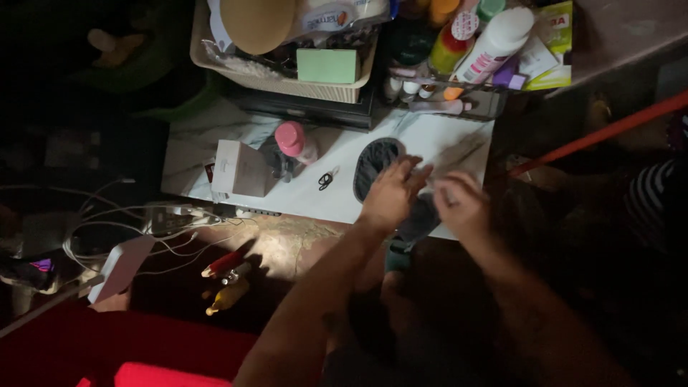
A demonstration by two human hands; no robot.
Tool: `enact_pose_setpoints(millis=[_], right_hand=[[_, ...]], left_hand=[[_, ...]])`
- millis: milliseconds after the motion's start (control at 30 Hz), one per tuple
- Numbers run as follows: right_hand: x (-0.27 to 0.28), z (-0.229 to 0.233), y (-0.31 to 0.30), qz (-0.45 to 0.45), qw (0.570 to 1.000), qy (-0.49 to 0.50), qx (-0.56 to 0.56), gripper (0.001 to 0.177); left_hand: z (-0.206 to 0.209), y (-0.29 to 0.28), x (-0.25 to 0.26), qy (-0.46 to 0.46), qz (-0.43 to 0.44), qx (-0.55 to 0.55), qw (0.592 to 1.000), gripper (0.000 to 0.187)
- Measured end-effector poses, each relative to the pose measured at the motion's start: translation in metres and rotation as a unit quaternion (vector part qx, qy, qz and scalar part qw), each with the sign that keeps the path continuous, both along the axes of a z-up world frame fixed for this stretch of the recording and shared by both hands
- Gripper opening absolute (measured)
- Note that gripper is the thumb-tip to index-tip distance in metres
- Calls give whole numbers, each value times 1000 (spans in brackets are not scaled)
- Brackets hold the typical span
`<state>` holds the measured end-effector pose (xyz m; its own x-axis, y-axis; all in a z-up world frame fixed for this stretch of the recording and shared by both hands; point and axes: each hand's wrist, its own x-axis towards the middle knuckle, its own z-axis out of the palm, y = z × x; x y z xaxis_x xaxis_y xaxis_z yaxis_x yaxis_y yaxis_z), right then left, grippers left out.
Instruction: Cleaning and organizing various skincare and cosmetic bottles on a table.
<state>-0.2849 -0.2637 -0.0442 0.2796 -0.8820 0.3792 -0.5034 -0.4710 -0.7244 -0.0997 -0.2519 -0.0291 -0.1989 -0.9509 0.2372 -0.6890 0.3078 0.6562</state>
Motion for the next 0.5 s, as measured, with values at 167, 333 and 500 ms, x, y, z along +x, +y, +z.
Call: enact_pose_setpoints(millis=[167,333,500], right_hand=[[-48,-42,-44,-57,997,22,-48,14],[-66,-43,-77,-94,993,17,-63,14],[-75,-52,-95,-67,995,13,-78,16]], left_hand=[[-30,-3,-12,76,95,70,990,44],[-102,-40,-13,243,178,241,923,50],[-192,-98,-24,180,84,202,959,73]])
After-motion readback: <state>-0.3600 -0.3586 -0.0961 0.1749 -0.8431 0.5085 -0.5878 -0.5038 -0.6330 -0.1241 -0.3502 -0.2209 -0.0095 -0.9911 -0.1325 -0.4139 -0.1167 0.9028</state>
